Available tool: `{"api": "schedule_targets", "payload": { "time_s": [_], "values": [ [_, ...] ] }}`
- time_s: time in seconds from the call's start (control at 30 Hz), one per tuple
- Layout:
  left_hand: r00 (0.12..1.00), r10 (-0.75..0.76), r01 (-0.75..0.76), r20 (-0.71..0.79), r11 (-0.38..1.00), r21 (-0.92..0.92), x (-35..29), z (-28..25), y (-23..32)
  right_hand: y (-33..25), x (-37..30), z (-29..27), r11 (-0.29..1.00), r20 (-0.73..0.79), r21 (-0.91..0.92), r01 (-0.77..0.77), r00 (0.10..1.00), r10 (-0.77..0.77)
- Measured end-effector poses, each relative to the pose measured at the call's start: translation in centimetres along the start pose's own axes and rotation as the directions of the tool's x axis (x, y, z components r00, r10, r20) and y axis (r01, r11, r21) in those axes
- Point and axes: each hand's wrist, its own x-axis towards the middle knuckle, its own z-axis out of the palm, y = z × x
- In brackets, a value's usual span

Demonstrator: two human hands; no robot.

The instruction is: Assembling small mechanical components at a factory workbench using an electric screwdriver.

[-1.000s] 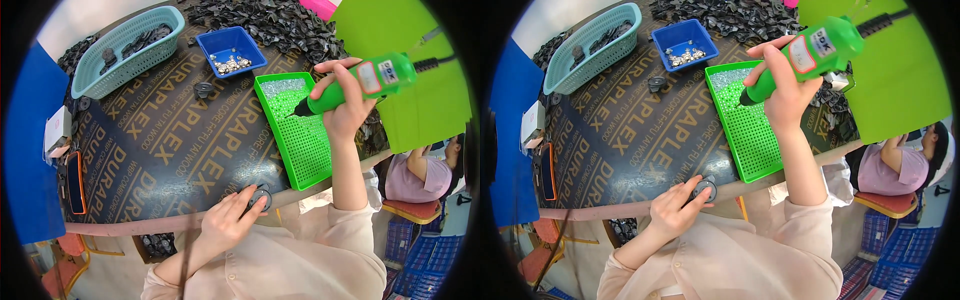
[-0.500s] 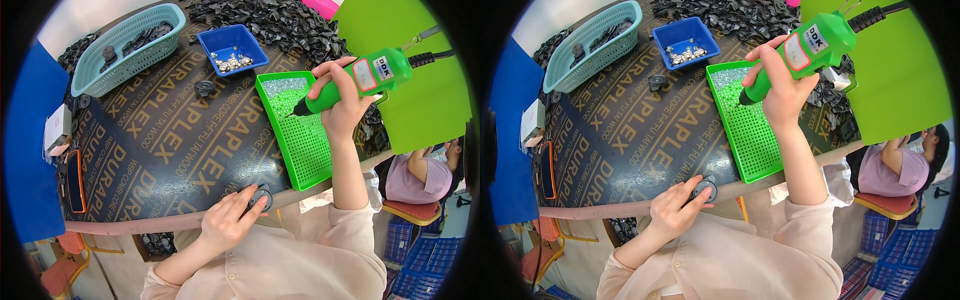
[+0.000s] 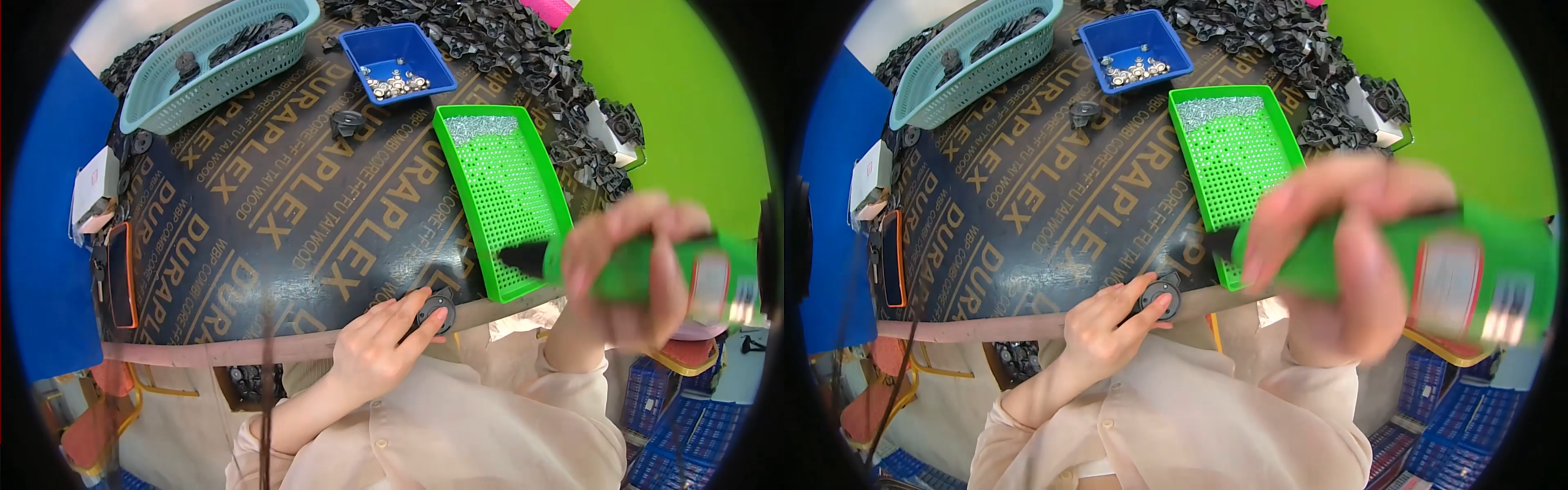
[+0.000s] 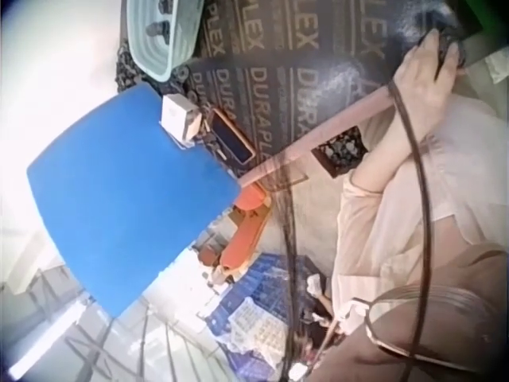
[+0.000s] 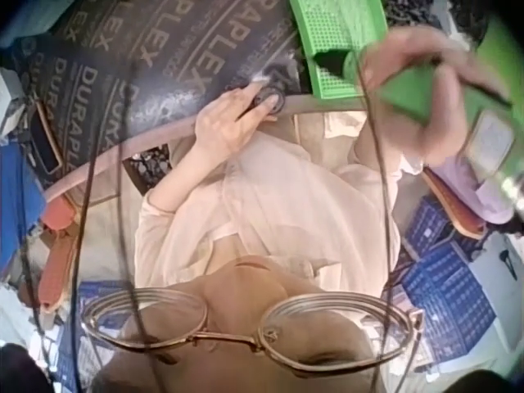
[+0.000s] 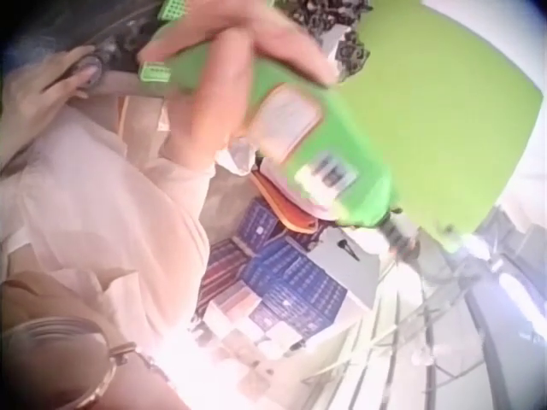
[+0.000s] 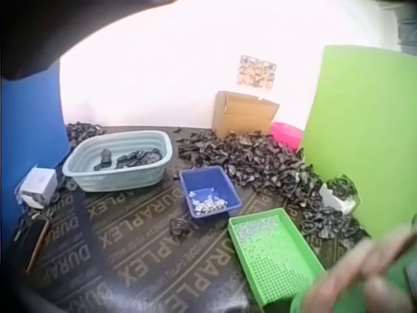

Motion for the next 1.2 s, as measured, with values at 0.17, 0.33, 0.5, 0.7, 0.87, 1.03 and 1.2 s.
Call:
{"api": "schedule_targets", "payload": {
  "time_s": [0.17, 0.33, 0.5, 0.7, 0.87, 1.03, 1.2],
  "values": [
    [1.0, -0.01, 0.01, 0.001, 0.999, 0.044, -0.3, 0.0, -0.3, -1.1, -2.5, 2.9, 0.991, 0.143, 0.026, -0.132, 0.982, 0.127],
    [1.0, -0.021, 0.021, 0.012, 0.998, 0.062, -0.2, -0.3, -0.1, -1.1, -3.5, 2.2, 0.95, 0.185, 0.116, -0.289, 0.946, 0.265],
    [1.0, -0.02, 0.019, 0.021, 0.998, 0.065, 0.1, -0.4, 0.0, -1.3, -3.6, 3.2, 0.948, 0.113, 0.106, -0.301, 0.951, 0.289],
    [1.0, 0.005, -0.006, 0.013, 0.995, 0.098, 0.2, -0.4, 0.0, 0.0, -3.0, 3.2, 0.988, 0.226, -0.008, -0.154, 0.962, 0.152],
    [0.999, -0.01, 0.004, 0.05, 0.994, 0.11, 0.1, -0.6, 0.2, 0.7, -2.7, 3.7, 0.986, 0.295, 0.055, -0.155, 0.946, 0.132],
    [0.998, 0.024, -0.031, 0.062, 0.994, 0.109, 0.2, -0.6, 0.0, 0.5, -2.4, 3.6, 0.989, 0.331, 0.042, -0.144, 0.936, 0.122],
    [0.999, 0.004, -0.009, 0.042, 0.995, 0.103, 0.1, -0.5, 0.0, 0.7, -1.2, 3.3, 0.998, 0.079, 0.066, -0.021, 0.997, 0.016]
  ]
}}
